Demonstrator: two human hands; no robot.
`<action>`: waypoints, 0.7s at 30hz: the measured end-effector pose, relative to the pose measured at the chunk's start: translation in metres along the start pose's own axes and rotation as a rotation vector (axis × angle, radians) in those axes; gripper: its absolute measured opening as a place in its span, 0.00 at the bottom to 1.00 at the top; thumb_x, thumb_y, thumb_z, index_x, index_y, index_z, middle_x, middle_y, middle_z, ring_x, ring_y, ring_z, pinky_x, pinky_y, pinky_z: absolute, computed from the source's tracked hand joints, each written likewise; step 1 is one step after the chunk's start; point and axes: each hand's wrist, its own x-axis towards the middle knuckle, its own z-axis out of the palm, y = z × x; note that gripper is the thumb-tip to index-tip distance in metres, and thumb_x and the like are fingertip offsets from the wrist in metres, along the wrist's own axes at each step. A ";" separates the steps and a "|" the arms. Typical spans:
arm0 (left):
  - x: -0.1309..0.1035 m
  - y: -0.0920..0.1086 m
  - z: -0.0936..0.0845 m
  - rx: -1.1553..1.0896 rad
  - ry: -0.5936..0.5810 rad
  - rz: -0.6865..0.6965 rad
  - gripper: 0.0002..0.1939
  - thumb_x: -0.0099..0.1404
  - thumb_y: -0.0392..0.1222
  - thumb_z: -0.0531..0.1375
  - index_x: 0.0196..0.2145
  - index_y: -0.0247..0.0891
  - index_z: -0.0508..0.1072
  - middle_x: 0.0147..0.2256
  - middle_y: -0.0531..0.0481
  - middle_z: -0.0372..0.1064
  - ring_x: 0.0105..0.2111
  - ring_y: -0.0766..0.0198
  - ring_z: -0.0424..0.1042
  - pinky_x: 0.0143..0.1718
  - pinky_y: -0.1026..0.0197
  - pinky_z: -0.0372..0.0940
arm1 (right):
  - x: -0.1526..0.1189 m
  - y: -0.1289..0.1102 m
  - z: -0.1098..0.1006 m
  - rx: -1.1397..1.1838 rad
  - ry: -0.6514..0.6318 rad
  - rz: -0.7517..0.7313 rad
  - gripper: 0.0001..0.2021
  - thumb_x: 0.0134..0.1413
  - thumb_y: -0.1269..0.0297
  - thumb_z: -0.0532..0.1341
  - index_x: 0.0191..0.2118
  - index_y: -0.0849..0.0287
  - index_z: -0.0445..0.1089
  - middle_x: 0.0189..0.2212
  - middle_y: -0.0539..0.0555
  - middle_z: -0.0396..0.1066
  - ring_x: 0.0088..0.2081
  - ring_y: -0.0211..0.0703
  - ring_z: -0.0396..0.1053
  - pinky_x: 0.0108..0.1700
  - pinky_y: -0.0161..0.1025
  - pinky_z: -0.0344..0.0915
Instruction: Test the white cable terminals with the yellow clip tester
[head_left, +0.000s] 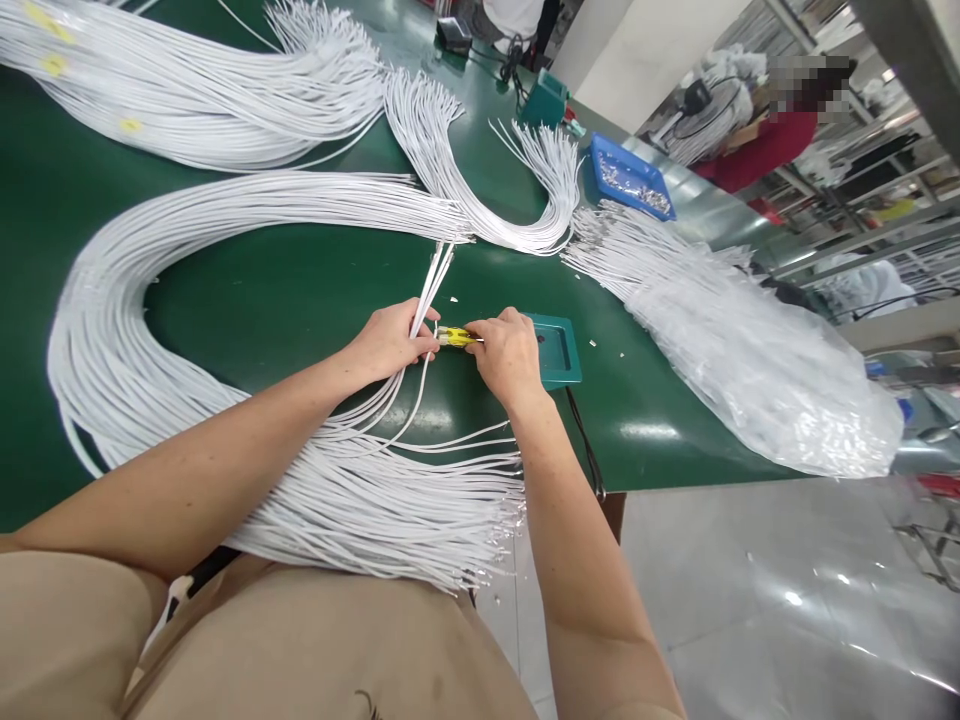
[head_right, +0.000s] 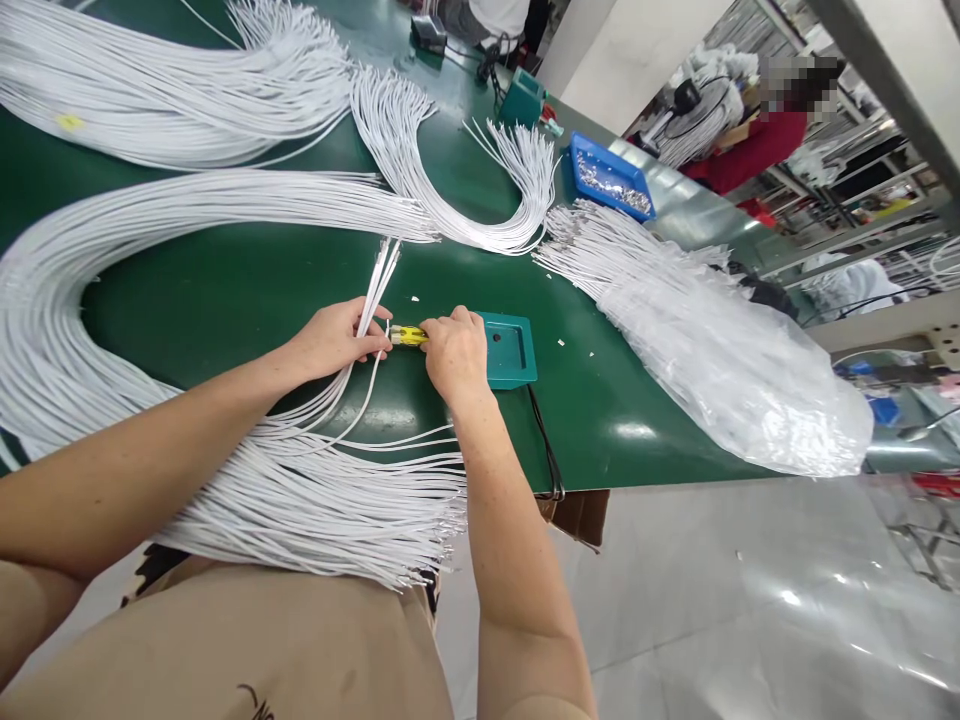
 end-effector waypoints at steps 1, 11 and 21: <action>0.000 0.000 0.000 0.028 0.000 0.004 0.17 0.56 0.42 0.63 0.43 0.39 0.69 0.28 0.52 0.78 0.25 0.63 0.74 0.31 0.60 0.67 | 0.001 0.000 0.000 0.002 0.000 0.002 0.08 0.56 0.69 0.62 0.40 0.57 0.78 0.32 0.59 0.77 0.41 0.53 0.62 0.46 0.50 0.57; 0.000 0.001 0.003 0.140 0.002 0.017 0.16 0.55 0.40 0.62 0.42 0.40 0.71 0.27 0.54 0.78 0.25 0.62 0.73 0.35 0.58 0.65 | 0.003 -0.001 -0.004 0.019 -0.050 0.026 0.08 0.55 0.69 0.62 0.39 0.57 0.79 0.31 0.59 0.76 0.41 0.53 0.64 0.49 0.51 0.58; 0.001 0.002 -0.006 0.123 -0.010 -0.021 0.17 0.52 0.39 0.63 0.42 0.40 0.72 0.27 0.55 0.78 0.25 0.62 0.74 0.35 0.59 0.65 | -0.024 -0.044 -0.026 0.279 0.124 0.067 0.14 0.65 0.64 0.52 0.43 0.59 0.75 0.41 0.60 0.77 0.43 0.53 0.68 0.50 0.49 0.59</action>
